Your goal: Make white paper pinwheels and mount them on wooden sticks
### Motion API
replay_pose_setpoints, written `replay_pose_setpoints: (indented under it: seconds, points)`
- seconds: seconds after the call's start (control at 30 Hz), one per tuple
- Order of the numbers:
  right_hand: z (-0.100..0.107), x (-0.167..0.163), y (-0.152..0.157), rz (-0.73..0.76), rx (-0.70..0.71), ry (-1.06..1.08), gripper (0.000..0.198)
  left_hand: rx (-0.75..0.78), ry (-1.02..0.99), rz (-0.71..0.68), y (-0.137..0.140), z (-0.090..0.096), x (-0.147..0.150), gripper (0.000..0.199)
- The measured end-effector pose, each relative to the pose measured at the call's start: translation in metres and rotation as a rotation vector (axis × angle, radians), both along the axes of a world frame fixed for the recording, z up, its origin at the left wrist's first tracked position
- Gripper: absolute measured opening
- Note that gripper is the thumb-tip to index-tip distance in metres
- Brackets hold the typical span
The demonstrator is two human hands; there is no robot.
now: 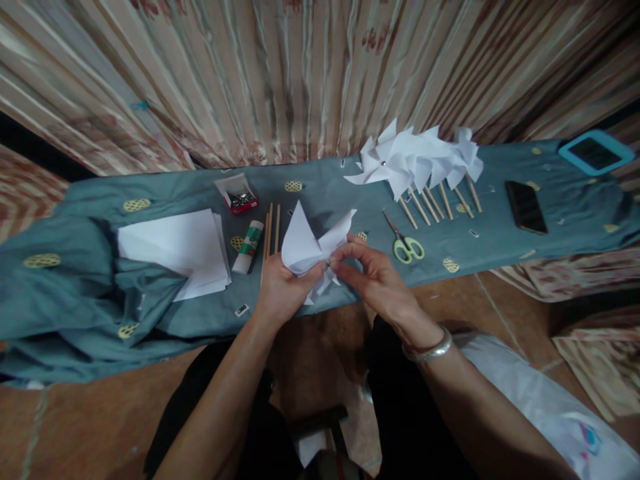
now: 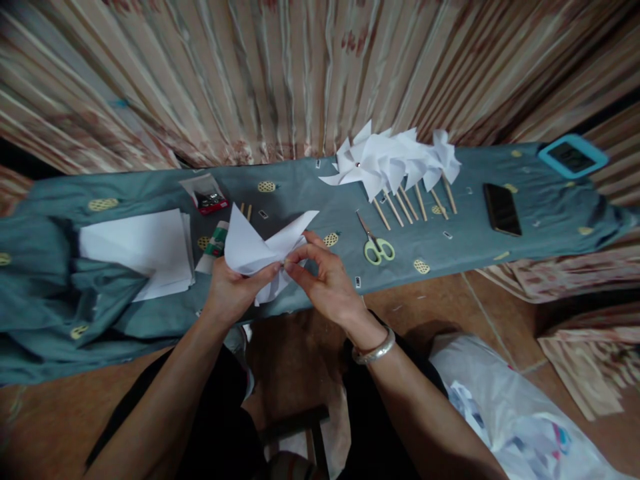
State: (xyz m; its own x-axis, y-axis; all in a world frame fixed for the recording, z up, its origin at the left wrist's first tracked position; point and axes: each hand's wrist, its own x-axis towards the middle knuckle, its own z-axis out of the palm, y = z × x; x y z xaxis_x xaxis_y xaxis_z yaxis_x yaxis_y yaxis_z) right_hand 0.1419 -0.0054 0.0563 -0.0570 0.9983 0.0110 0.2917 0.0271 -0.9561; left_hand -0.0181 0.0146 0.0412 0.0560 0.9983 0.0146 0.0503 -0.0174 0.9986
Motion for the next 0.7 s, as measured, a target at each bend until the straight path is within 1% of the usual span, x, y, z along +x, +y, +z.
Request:
replay_pose_setpoints:
  seconds: [0.13, 0.33, 0.47, 0.57, 0.7]
  points:
    - [-0.0007, -0.0005, 0.0003, 0.009, 0.007, -0.002, 0.012, -0.005, 0.006, 0.043, -0.0004, -0.0018, 0.0001, 0.016]
    - [-0.0012, 0.0000, 0.0000, -0.008, 0.024, -0.033, 0.006, -0.031, 0.028, 0.066, -0.0003, -0.0009, 0.0010, 0.014]
    - [-0.0012, -0.0002, -0.0001, 0.006, 0.057, -0.037, 0.007, -0.058, 0.022, 0.090, -0.0002, -0.0005, 0.0038, 0.013]
    - [-0.0008, -0.0004, -0.0004, 0.017, 0.062, -0.041, 0.008, -0.080, 0.002, 0.091, -0.0003, 0.0002, 0.0048, 0.013]
    - [-0.0005, -0.0003, -0.0012, -0.008, 0.052, -0.071, 0.007, -0.107, -0.028, 0.086, -0.0011, -0.0009, 0.0052, 0.015]
